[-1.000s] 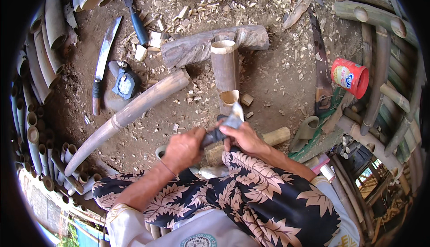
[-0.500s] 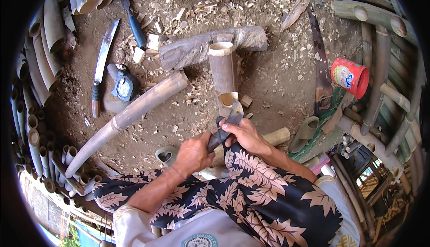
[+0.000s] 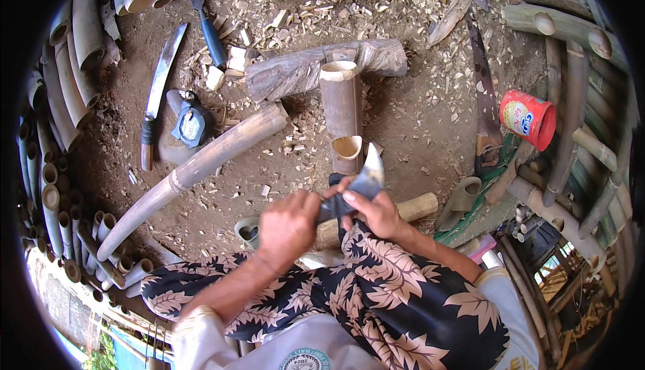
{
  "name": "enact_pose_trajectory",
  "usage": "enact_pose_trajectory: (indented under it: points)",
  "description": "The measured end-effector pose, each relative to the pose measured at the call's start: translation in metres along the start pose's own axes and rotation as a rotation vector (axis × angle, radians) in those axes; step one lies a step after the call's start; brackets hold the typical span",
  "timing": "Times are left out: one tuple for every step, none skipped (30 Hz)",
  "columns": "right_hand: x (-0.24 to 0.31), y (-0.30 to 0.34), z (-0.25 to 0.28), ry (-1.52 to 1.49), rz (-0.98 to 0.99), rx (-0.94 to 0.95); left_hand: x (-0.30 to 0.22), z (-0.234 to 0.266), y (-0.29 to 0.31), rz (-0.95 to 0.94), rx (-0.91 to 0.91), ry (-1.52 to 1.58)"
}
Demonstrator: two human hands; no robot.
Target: The person shapes bamboo poles with a machete and a hand saw, creates joints by carving holes, and fits poles together by tapping with a hammer.
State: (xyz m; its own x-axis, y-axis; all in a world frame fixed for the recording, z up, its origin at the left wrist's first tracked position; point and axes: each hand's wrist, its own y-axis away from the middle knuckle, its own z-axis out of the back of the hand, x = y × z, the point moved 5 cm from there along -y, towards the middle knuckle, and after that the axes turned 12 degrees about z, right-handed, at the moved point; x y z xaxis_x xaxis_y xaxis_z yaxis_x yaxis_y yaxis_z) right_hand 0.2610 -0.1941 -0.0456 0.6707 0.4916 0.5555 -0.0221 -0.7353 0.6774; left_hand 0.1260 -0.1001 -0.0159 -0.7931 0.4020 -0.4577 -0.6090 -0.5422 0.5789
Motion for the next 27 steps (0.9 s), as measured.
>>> enact_pose_trajectory:
  points:
    - [-0.008, -0.008, -0.005, -0.271, -0.09, 0.032, 0.006, 0.024, -0.007, -0.011, 0.056, -0.14]
    - [-0.014, -0.014, -0.012, -0.466, -0.174, 0.068, 0.009, 0.045, -0.017, 0.032, 0.223, -0.229]
    - [-0.023, -0.016, -0.017, -0.606, -0.26, 0.095, 0.009, 0.061, -0.029, 0.027, 0.353, -0.295]
    - [-0.02, -0.017, -0.02, -0.672, -0.272, 0.079, 0.01, 0.07, -0.045, -0.023, 0.422, -0.318]
    - [-0.015, -0.019, -0.024, -0.741, -0.282, 0.064, 0.012, 0.073, -0.058, -0.074, 0.489, -0.344]
    - [-0.012, -0.021, -0.025, -0.716, -0.298, 0.044, 0.017, 0.073, -0.065, -0.077, 0.514, -0.295]
    - [-0.008, -0.023, -0.026, -0.692, -0.313, 0.024, 0.023, 0.071, -0.069, -0.081, 0.538, -0.246]
    - [-0.007, -0.024, -0.024, -0.671, -0.324, -0.013, 0.028, 0.064, -0.073, -0.099, 0.572, -0.194]
    - [-0.009, -0.025, -0.02, -0.562, -0.318, -0.047, 0.035, 0.055, -0.072, -0.067, 0.593, -0.139]
    - [-0.011, -0.025, -0.017, -0.454, -0.312, -0.08, 0.042, 0.041, -0.066, -0.034, 0.614, -0.085]
    - [-0.012, -0.025, -0.014, -0.348, -0.307, -0.109, 0.047, 0.025, -0.058, 0.002, 0.635, -0.033]
    - [-0.01, -0.025, -0.011, -0.163, -0.29, -0.115, 0.051, 0.006, -0.046, 0.052, 0.601, 0.081]
    - [-0.006, -0.025, -0.007, 0.027, -0.271, -0.119, 0.05, -0.012, -0.032, 0.143, 0.576, 0.238]
    - [0.0, -0.024, -0.002, 0.215, -0.25, -0.121, 0.041, -0.027, -0.022, 0.231, 0.551, 0.308]
    - [0.006, -0.021, 0.003, 0.404, -0.227, -0.134, 0.027, -0.036, -0.014, 0.292, 0.514, 0.443]
    - [0.008, -0.018, 0.007, 0.549, -0.247, -0.15, 0.02, -0.059, -0.004, 0.368, 0.532, 0.565]
    - [0.01, -0.015, 0.011, 0.671, -0.142, -0.155, 0.005, -0.065, 0.0, 0.389, 0.458, 0.605]
    - [0.007, -0.008, 0.02, 0.787, -0.031, -0.17, -0.014, -0.07, 0.002, 0.383, 0.381, 0.699]
    - [0.011, -0.003, 0.025, 0.91, 0.088, -0.173, -0.029, -0.078, 0.009, 0.384, 0.353, 0.786]
    - [0.02, 0.006, 0.024, 0.789, 0.032, -0.137, -0.046, -0.072, 0.009, 0.344, 0.334, 0.847]
    - [0.037, 0.017, 0.018, 0.827, 0.133, -0.081, -0.059, -0.064, 0.01, 0.311, 0.325, 0.904]
    - [0.056, 0.027, 0.012, 0.864, 0.24, -0.018, -0.071, -0.056, 0.003, 0.177, 0.24, 0.961]
    - [0.069, 0.035, 0.009, 0.897, 0.342, 0.044, -0.081, -0.049, -0.003, 0.044, 0.16, 1.014]
    - [0.079, 0.036, 0.011, 0.952, 0.419, 0.048, -0.093, -0.051, -0.012, 0.046, 0.232, 1.236]
    - [0.091, 0.036, 0.016, 0.986, 0.376, 0.02, -0.101, -0.044, -0.017, -0.111, 0.218, 1.019]
    - [0.103, 0.03, 0.024, 1.093, 0.369, 0.048, -0.104, -0.046, -0.024, -0.106, 0.315, 0.999]
    - [0.114, 0.025, 0.031, 1.197, 0.355, 0.079, -0.107, -0.046, -0.027, -0.093, 0.414, 0.981]
